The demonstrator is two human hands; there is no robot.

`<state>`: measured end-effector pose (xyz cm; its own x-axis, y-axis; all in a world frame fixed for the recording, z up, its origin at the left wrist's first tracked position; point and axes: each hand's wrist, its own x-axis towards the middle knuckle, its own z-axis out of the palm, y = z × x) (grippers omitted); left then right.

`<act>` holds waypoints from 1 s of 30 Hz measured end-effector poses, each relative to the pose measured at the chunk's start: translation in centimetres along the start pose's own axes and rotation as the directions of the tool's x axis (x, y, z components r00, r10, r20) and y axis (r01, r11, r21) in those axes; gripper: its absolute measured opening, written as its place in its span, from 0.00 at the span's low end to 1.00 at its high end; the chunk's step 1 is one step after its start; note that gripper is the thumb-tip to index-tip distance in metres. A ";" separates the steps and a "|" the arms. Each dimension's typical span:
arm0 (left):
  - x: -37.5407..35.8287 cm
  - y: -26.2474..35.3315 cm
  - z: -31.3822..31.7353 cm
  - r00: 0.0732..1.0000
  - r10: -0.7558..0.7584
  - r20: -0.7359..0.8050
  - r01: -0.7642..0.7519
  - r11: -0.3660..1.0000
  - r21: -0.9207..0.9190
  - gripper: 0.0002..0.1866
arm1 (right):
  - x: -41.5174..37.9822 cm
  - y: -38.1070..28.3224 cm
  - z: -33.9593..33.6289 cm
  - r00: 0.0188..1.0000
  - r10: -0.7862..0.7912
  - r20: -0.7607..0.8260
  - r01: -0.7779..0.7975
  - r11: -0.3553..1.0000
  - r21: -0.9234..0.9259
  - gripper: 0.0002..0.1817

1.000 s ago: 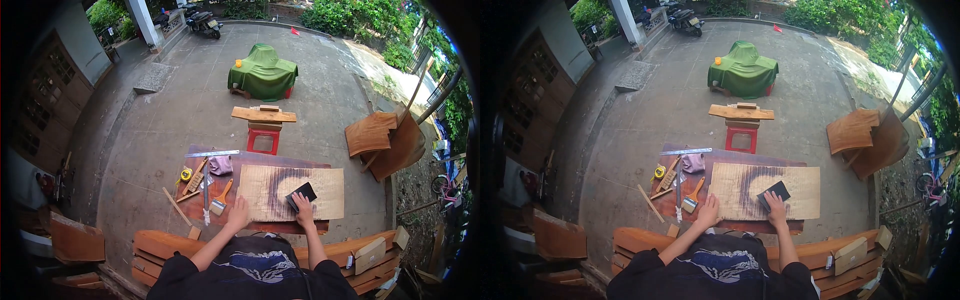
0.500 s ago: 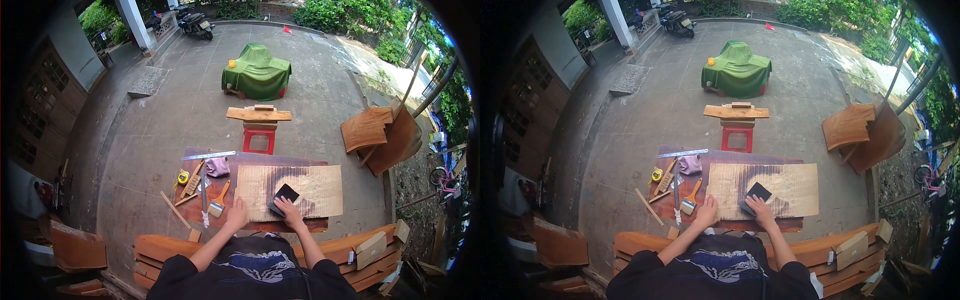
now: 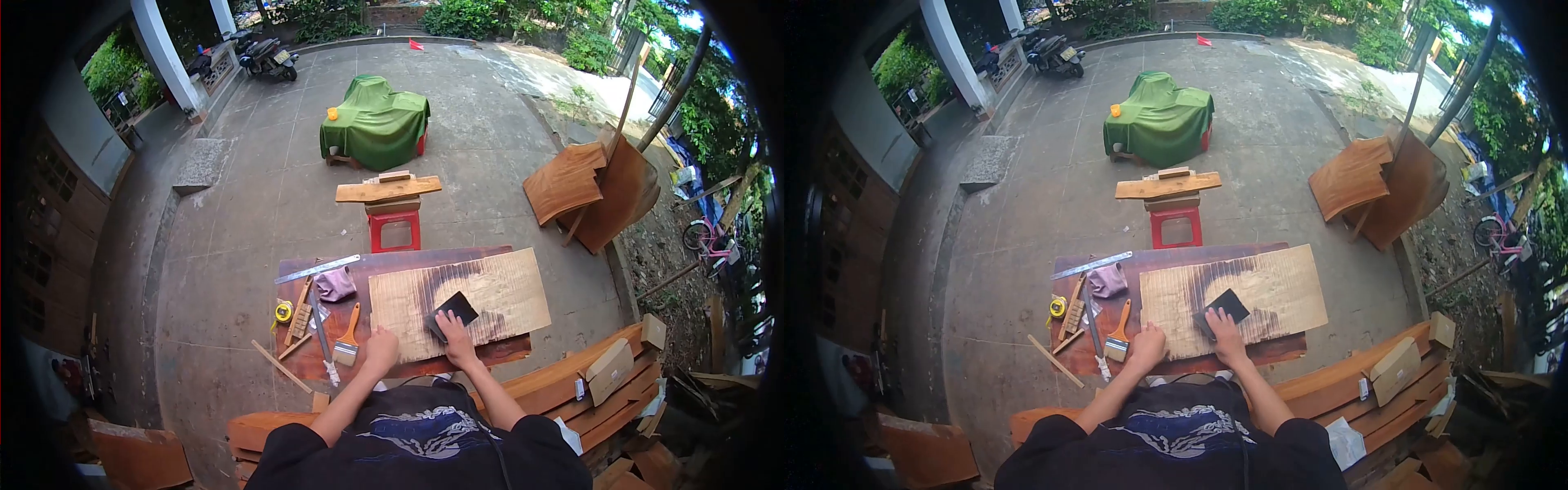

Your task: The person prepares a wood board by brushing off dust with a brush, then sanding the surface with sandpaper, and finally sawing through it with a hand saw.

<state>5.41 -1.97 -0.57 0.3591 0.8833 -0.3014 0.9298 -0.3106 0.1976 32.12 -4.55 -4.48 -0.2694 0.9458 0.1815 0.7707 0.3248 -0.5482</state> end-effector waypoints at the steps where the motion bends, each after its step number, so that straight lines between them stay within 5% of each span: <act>1: 0.0 0.0 -0.5 0.999 0.007 0.039 -0.007 1.000 -0.003 0.32 | -0.4 -2.0 -0.6 0.993 -0.056 0.104 0.050 0.997 0.059 0.46; 4: 0.8 0.1 -2.3 0.995 0.058 0.080 -0.061 0.998 0.033 0.38 | -2.0 1.1 -3.1 0.994 0.003 0.111 -0.008 0.999 0.052 0.45; 6: 0.3 -0.5 -1.6 0.992 0.091 0.087 -0.097 0.993 0.063 0.42 | -4.1 5.8 -6.3 0.967 0.230 -0.110 -0.236 0.971 -0.044 0.41; 8: 0.8 -1.1 -0.1 0.990 0.123 0.069 -0.128 0.989 0.074 0.44 | -7.1 11.6 -8.9 0.835 0.448 -0.321 -0.487 0.872 -0.049 0.38; 10: 0.5 -1.5 -0.3 0.982 0.185 0.050 -0.189 0.977 0.094 0.44 | -8.5 13.7 -10.7 0.603 0.672 -0.429 -0.728 0.684 0.048 0.35; 12: 0.2 -1.6 -1.0 0.977 0.210 0.040 -0.212 0.974 0.076 0.42 | -7.9 13.0 -8.9 0.506 0.714 -0.484 -0.803 0.595 0.037 0.32; 14: -0.3 -1.6 -2.0 0.979 0.197 0.049 -0.199 0.980 0.024 0.37 | -6.6 9.6 -4.1 0.659 0.561 -0.502 -0.702 0.698 -0.141 0.33; 18: 0.0 -1.8 -2.0 0.970 0.230 0.072 -0.233 0.972 0.031 0.35 | -3.8 -3.5 1.5 0.884 0.328 -0.334 -0.394 0.906 -0.153 0.36; 21: 0.5 -1.9 -3.0 0.961 0.258 0.102 -0.262 0.965 0.025 0.30 | -5.4 -4.8 1.8 0.976 0.124 -0.181 -0.139 0.988 -0.074 0.39; 24: 1.3 -2.2 -2.4 0.952 0.290 0.096 -0.292 0.956 0.008 0.23 | -7.9 1.0 -2.6 0.947 0.199 -0.251 -0.242 0.958 -0.155 0.38; 28: 0.9 -1.6 -4.0 0.945 0.311 0.098 -0.314 0.949 0.017 0.16 | -8.8 9.3 -7.1 0.660 0.550 -0.512 -0.648 0.761 -0.019 0.37; 30: 0.9 -1.5 -4.6 0.949 0.294 0.112 -0.298 0.954 0.019 0.16 | -6.6 9.5 -4.5 0.552 0.596 -0.584 -0.715 0.698 0.036 0.36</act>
<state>3.93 0.89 3.15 0.6235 0.7079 -0.3320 0.7818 -0.5661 0.2612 43.86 -7.62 -7.20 0.6476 0.7198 0.2500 0.7097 -0.4503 -0.5418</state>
